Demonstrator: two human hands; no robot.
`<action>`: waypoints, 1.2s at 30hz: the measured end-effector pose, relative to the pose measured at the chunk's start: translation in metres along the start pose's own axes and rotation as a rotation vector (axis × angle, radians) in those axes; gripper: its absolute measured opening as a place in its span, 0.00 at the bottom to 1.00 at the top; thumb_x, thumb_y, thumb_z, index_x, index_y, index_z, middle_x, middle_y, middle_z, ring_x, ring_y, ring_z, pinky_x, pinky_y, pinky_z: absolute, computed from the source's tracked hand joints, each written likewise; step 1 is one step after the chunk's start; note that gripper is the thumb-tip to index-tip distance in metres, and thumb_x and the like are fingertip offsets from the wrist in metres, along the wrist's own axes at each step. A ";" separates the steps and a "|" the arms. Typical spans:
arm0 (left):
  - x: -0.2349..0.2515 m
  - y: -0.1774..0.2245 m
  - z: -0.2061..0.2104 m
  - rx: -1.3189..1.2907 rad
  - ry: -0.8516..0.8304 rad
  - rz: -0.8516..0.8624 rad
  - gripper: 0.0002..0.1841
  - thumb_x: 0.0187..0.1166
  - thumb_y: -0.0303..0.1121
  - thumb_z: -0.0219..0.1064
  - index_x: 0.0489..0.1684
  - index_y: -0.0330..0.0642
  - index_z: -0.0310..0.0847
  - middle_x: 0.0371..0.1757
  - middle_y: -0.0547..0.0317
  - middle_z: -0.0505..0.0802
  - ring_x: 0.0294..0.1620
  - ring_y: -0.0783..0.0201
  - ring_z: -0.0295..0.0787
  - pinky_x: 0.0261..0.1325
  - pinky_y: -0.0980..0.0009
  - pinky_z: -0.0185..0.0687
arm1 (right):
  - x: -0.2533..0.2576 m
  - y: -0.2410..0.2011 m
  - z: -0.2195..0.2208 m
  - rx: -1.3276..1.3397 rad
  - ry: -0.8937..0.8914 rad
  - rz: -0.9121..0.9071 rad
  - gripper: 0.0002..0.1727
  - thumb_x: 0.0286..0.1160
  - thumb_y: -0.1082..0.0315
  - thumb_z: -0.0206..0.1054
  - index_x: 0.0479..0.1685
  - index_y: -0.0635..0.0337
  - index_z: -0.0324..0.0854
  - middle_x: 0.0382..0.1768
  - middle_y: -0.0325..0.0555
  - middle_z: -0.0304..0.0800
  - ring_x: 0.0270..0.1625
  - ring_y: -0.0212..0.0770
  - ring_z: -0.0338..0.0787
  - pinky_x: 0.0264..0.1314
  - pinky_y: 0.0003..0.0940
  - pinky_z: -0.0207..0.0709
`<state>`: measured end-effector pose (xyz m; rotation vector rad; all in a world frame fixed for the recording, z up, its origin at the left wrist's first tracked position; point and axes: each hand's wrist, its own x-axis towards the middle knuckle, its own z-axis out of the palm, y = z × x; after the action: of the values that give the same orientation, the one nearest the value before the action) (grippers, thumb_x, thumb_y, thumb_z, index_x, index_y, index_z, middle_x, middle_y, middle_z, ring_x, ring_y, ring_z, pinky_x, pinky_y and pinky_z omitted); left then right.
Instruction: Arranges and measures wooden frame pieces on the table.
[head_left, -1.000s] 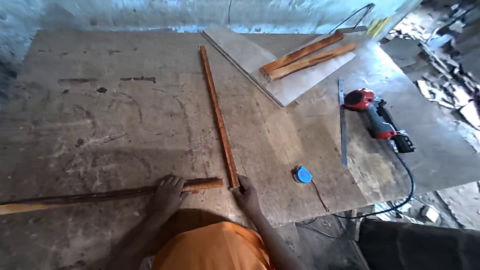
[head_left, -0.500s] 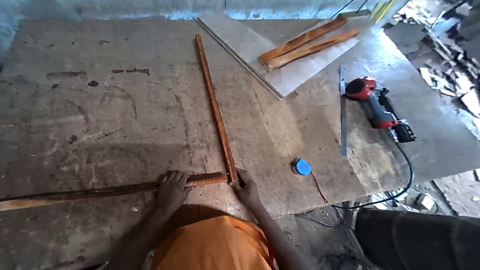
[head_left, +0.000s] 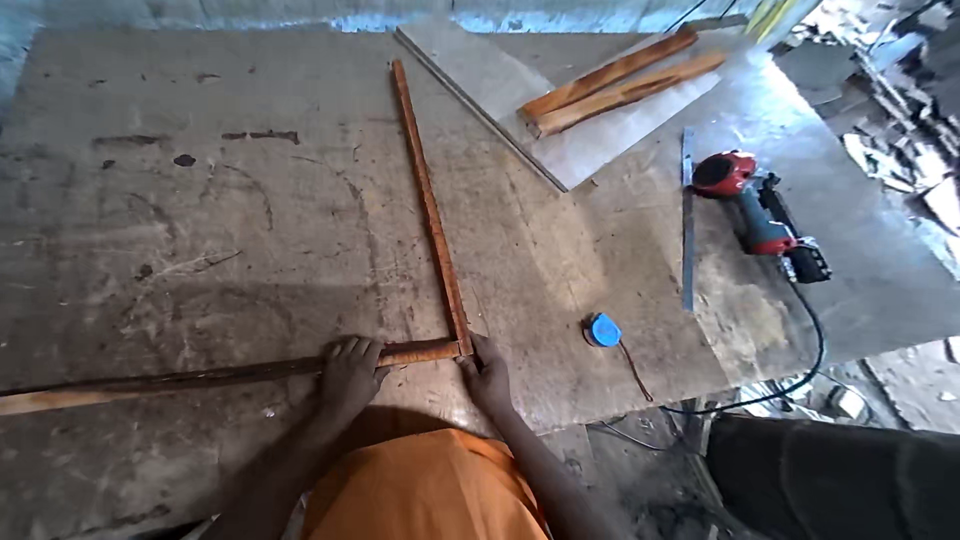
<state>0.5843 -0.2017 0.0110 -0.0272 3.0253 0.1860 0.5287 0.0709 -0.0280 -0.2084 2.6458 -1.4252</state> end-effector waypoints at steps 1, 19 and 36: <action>0.000 0.001 -0.002 0.004 -0.003 -0.002 0.25 0.72 0.60 0.74 0.59 0.56 0.88 0.60 0.63 0.92 0.64 0.59 0.88 0.68 0.51 0.81 | 0.000 -0.001 0.000 -0.005 0.006 0.001 0.30 0.74 0.71 0.73 0.80 0.53 0.78 0.72 0.47 0.85 0.67 0.42 0.88 0.71 0.44 0.83; 0.013 -0.002 -0.002 0.016 0.059 -0.019 0.24 0.73 0.59 0.74 0.59 0.54 0.88 0.57 0.61 0.92 0.61 0.57 0.88 0.64 0.51 0.84 | 0.022 -0.012 0.001 -0.079 0.031 0.018 0.27 0.75 0.66 0.76 0.75 0.55 0.83 0.68 0.48 0.89 0.59 0.45 0.92 0.65 0.49 0.85; 0.011 -0.002 -0.006 -0.021 0.055 -0.019 0.24 0.72 0.58 0.75 0.58 0.53 0.88 0.59 0.60 0.92 0.65 0.55 0.87 0.67 0.49 0.82 | 0.022 -0.016 -0.005 0.154 -0.046 0.054 0.28 0.76 0.61 0.74 0.76 0.56 0.80 0.65 0.49 0.86 0.44 0.37 0.91 0.50 0.38 0.88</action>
<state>0.5725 -0.2046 0.0151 -0.0645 3.0767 0.2193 0.5070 0.0622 -0.0127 -0.1503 2.4709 -1.5779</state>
